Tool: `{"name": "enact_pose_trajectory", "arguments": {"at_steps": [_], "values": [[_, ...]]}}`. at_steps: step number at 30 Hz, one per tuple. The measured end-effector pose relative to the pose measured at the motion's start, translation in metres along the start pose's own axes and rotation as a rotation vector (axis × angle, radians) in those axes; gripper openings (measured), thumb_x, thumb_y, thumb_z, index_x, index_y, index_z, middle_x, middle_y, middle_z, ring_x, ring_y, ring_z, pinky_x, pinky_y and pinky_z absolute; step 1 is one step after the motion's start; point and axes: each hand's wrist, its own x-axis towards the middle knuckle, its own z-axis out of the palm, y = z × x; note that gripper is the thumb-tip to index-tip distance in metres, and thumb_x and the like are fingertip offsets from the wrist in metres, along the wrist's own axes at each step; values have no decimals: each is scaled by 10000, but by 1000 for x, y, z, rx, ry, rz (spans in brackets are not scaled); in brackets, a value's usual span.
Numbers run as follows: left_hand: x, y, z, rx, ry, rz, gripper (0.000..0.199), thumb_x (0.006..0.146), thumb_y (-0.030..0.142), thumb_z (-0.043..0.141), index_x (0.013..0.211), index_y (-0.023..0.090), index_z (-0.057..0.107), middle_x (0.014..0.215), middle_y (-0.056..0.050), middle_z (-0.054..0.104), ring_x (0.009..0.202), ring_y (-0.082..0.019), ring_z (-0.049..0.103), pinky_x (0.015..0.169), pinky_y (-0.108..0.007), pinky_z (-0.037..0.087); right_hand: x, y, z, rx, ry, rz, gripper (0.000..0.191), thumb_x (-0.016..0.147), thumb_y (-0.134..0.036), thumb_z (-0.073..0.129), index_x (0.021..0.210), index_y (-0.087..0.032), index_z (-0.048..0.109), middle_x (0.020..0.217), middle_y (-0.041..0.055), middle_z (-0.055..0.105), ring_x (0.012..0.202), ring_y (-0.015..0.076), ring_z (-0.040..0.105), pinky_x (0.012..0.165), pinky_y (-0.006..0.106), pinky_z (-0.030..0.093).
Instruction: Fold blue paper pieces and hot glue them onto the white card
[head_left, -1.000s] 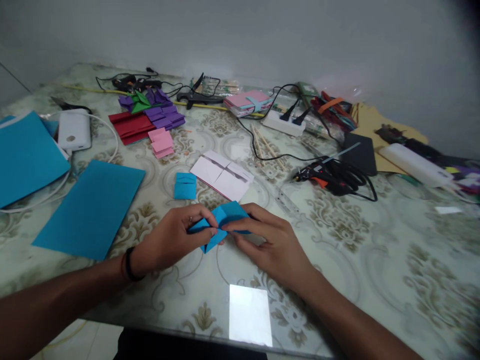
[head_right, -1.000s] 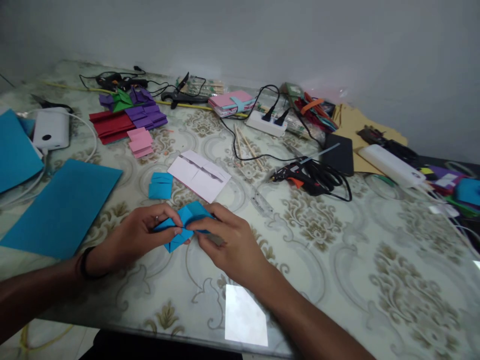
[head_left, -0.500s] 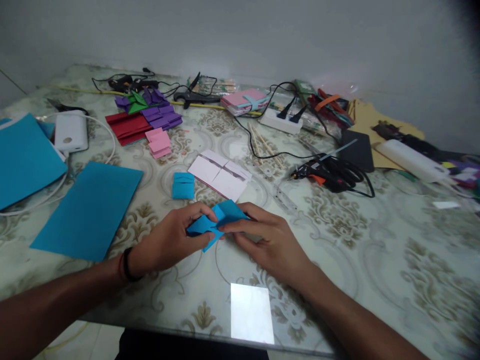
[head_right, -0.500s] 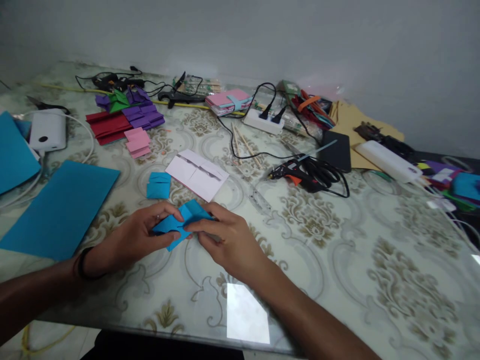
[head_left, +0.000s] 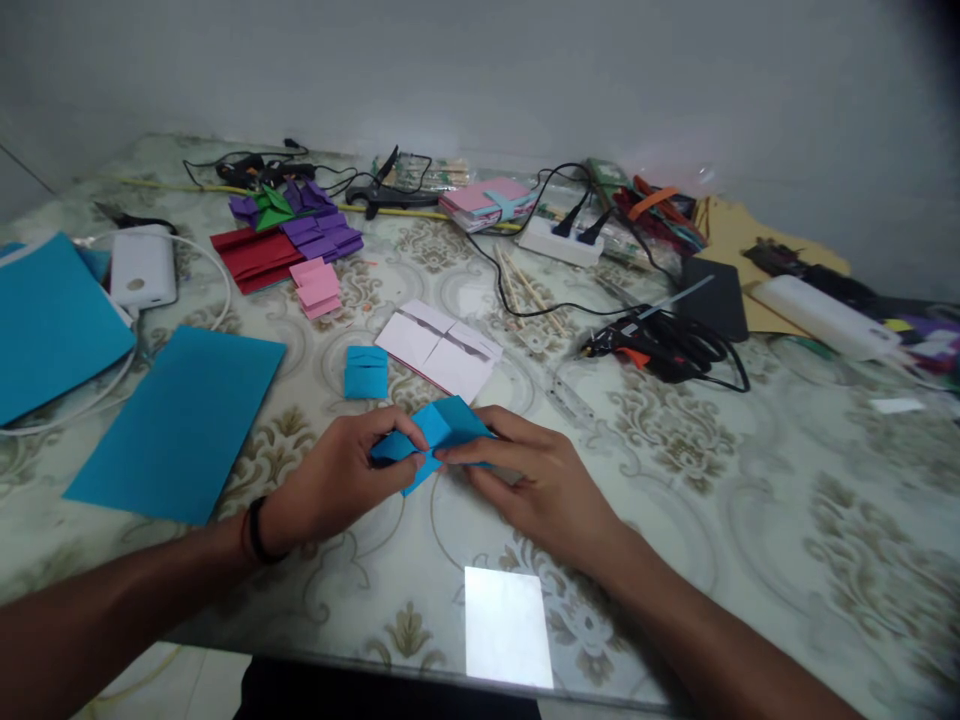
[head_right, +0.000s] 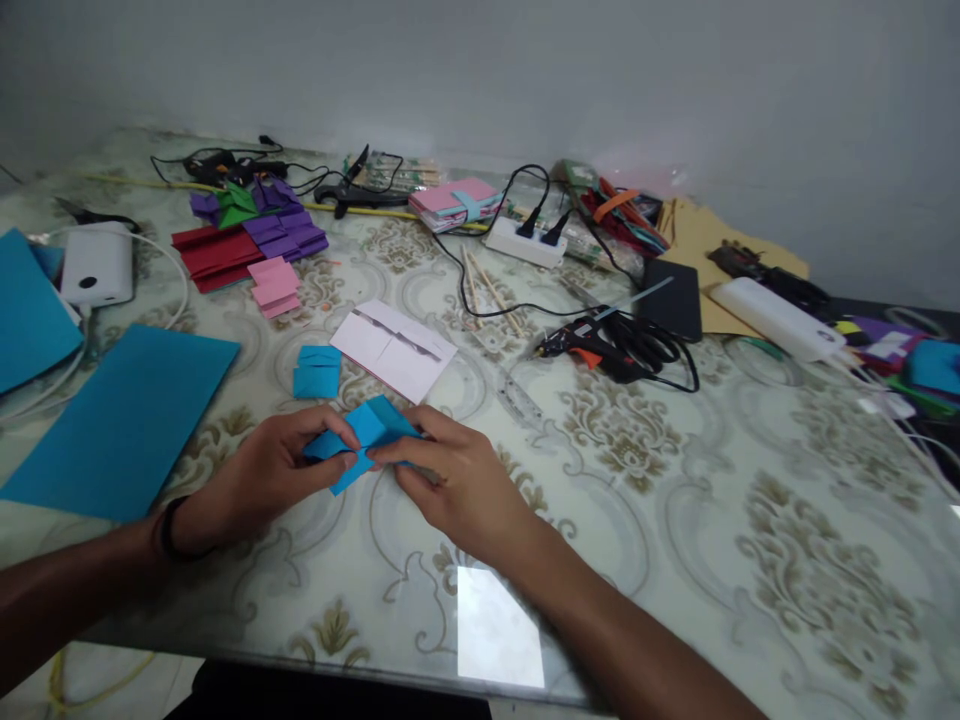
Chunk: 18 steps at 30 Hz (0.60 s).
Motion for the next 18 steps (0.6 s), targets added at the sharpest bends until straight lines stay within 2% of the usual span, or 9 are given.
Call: {"name": "enact_pose_trajectory", "arguments": {"at_steps": [5,9,12,14,16,18], "values": [[1,4,0,-126,32,15,128,953,331,639,962,204,627,797,21,617,698,-126,547,611,-238,402,0,-1,0,-26,-3,-12,261,920,-72,578,1003,-221,776,1087,96,736,957,202,743,811,321,615],[0,7,1,-411,-33,-117,231,959,362,629,1099,245,487,781,34,666,666,-135,618,625,-247,471,0,-3,-1,-39,0,-15,268,916,-64,574,997,-224,772,1132,98,730,992,205,740,848,324,615],[1,5,1,-394,-60,-154,350,916,353,686,1181,249,483,764,44,650,697,-149,637,646,-256,489,0,-3,0,-50,1,-19,275,919,-58,562,994,-228,765,1152,96,721,1022,209,736,845,321,620],[2,2,0,-293,-88,-139,260,891,326,701,1090,221,570,743,44,615,693,-144,617,626,-245,466,0,-2,2,-49,5,-30,271,927,-59,557,1002,-226,757,1168,100,711,1034,209,732,839,318,621],[4,0,0,-214,-129,-124,128,890,306,673,913,187,630,729,32,598,681,-137,586,613,-242,443,0,-3,3,-38,9,-40,276,925,-53,548,1005,-231,743,1188,95,696,1045,205,726,841,318,618],[5,-1,-1,-170,-133,-113,147,878,294,664,800,170,644,715,25,595,661,-130,555,598,-241,420,0,-6,3,-18,9,-31,275,907,-47,541,1004,-230,721,1209,95,673,1047,205,717,845,324,613]]}}
